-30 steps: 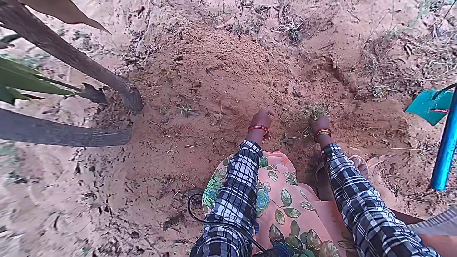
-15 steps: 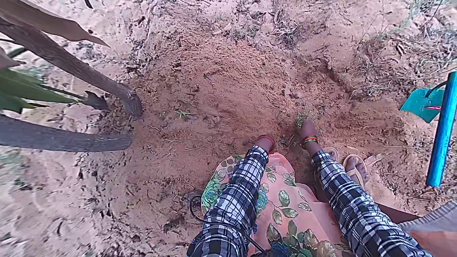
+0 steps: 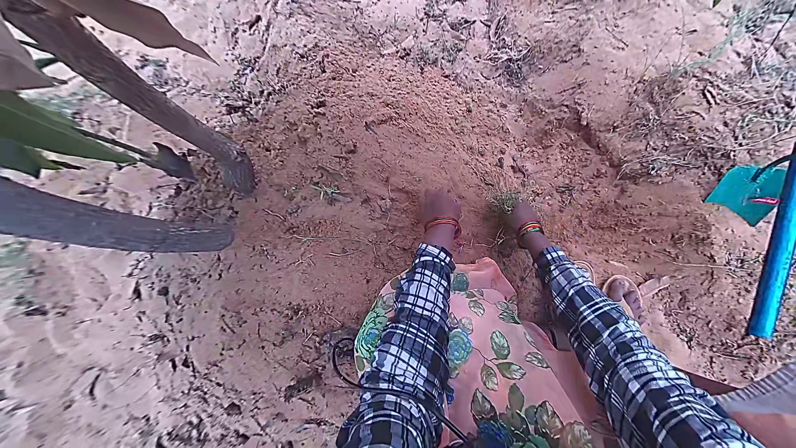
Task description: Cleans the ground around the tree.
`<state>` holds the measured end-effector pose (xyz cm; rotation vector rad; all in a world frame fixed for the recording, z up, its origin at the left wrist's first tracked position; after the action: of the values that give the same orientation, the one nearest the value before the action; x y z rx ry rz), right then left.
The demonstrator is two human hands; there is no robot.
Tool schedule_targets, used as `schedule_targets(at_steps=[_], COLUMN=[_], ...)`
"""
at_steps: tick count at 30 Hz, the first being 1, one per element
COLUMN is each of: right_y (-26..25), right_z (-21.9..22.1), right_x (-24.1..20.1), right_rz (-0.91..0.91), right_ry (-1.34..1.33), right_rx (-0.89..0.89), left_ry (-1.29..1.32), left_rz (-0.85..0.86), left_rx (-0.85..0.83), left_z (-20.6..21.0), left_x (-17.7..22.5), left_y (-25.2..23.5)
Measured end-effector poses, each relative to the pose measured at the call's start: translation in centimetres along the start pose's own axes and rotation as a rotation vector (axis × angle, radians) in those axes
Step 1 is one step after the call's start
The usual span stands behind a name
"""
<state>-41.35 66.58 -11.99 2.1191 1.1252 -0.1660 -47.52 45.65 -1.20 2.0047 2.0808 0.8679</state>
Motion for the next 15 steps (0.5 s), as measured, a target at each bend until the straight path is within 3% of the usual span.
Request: schedule_targets(at_steps=[2,4,8,12,15], right_y=[0.5,0.7,1.7,2.8,2.9], right_z=[-1.6,-2.2,-1.5,2.9,7.3], right_x=[1.6,2.0,-2.7,-7.9,-7.0], right_rz=[0.036,0.025,-0.107,-0.284,-0.329], right_ry=[-0.096,-0.16,-0.236,0.054,0.115], right_rx=[0.082,0.126,0.049,-0.166,-0.172], left_ry=[-0.029,-0.151,-0.305,-0.321,-0.457], left_rz=[-0.111,-0.158,-0.077,-0.068,-0.033], left_rx=[0.06,-0.011,-0.124,-0.198,-0.453], left_z=[-0.1,1.6,5.4,6.6,3.4], left_x=[-1.5,-2.1,-1.4,-1.8,1.1], left_y=[-0.6,-0.7,-0.5,-0.3,3.2])
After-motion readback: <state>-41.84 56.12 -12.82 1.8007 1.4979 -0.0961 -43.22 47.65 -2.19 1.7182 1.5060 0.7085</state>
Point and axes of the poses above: each hand's wrist, its own y-axis away from the middle knuckle, its own z-axis out of the palm, x = y × z, the point moved 6 cm from there along -y, towards the middle knuckle, and after that the axes turned 1 degree about z, right-handed, at the moved point
